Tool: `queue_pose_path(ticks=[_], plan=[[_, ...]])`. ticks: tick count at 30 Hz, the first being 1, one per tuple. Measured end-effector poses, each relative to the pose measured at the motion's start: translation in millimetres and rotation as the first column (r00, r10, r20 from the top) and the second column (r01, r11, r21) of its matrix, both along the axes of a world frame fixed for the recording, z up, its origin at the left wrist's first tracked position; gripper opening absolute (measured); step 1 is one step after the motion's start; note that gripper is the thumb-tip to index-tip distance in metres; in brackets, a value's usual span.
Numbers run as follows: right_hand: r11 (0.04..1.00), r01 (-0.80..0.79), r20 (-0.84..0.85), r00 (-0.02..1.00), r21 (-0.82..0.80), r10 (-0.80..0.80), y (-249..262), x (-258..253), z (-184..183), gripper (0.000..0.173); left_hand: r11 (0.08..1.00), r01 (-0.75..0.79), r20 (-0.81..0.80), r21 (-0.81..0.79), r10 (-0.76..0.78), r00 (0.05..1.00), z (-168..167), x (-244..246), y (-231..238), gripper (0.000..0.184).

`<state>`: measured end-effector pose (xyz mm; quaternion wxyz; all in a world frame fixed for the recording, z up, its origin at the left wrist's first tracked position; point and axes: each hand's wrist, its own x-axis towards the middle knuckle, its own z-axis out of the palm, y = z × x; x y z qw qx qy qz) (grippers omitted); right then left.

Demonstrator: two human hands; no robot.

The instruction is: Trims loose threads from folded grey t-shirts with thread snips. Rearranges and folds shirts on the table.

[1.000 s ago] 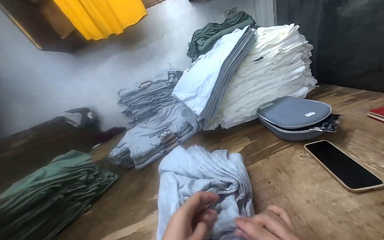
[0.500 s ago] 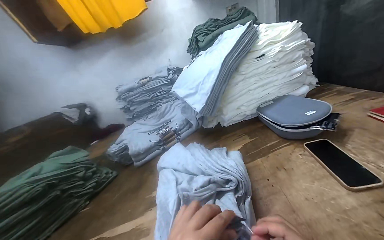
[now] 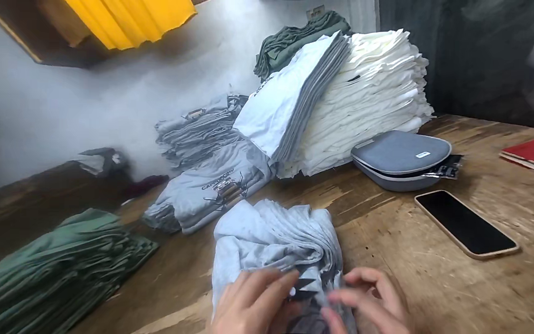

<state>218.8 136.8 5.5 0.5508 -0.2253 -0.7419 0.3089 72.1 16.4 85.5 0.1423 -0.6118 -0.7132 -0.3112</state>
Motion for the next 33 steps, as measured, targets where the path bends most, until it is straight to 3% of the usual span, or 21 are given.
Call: queue_pose_path(ticks=[2, 6, 11, 15, 17, 20, 25, 30, 33], plan=[[0.997, -0.03, -0.032, 0.999, -0.075, 0.027, -2.0, -2.8, -0.8, 0.006, 1.0, 0.011, -0.037, -0.002, -0.011, 0.999, -1.2, 0.2, 2.7, 0.013], [0.959, -0.148, -0.13, 0.984, -0.243, 0.119, -2.4, -0.4, 3.4, 0.005, 0.999, 0.027, -0.065, -0.033, -0.029, 0.997, -0.2, 4.2, 4.0, 0.015], [0.978, -0.185, -0.179, 0.97, -0.098, 0.165, -0.9, -1.4, -0.2, 0.009, 0.996, 0.066, -0.093, -0.062, -0.072, 0.993, -5.2, 9.1, 15.2, 0.013], [0.985, -0.153, 0.029, 0.987, -0.077, 0.155, 9.0, 11.5, -2.9, 0.03, 0.998, 0.044, -0.126, -0.04, -0.049, 0.991, -0.8, 4.6, 11.7, 0.014], [0.988, -0.139, 0.106, 0.984, -0.067, 0.145, 8.8, 14.9, -3.7, 0.028, 0.997, 0.036, -0.147, -0.061, -0.045, 0.988, 2.0, 4.4, 8.6, 0.013], [0.986, -0.15, 0.022, 0.988, -0.079, 0.152, 1.5, 16.9, -1.6, 0.013, 0.998, 0.018, -0.199, -0.061, -0.03, 0.979, 6.1, 9.2, 2.1, 0.013], [0.94, -0.324, -0.142, 0.941, -0.111, 0.307, 2.4, 19.8, -1.0, 0.021, 0.998, 0.008, -0.236, -0.065, -0.023, 0.972, -1.2, 22.0, 2.8, 0.017], [0.932, -0.357, -0.087, 0.932, -0.055, 0.352, 20.6, 19.0, -11.4, 0.018, 0.998, 0.004, -0.257, -0.055, -0.018, 0.966, -6.4, 20.6, 3.1, 0.017], [0.928, -0.373, -0.018, 0.928, 0.012, 0.373, 23.7, 13.1, -16.4, 0.032, 0.998, 0.01, -0.26, -0.064, -0.026, 0.965, -5.8, 20.2, 2.4, 0.017]])
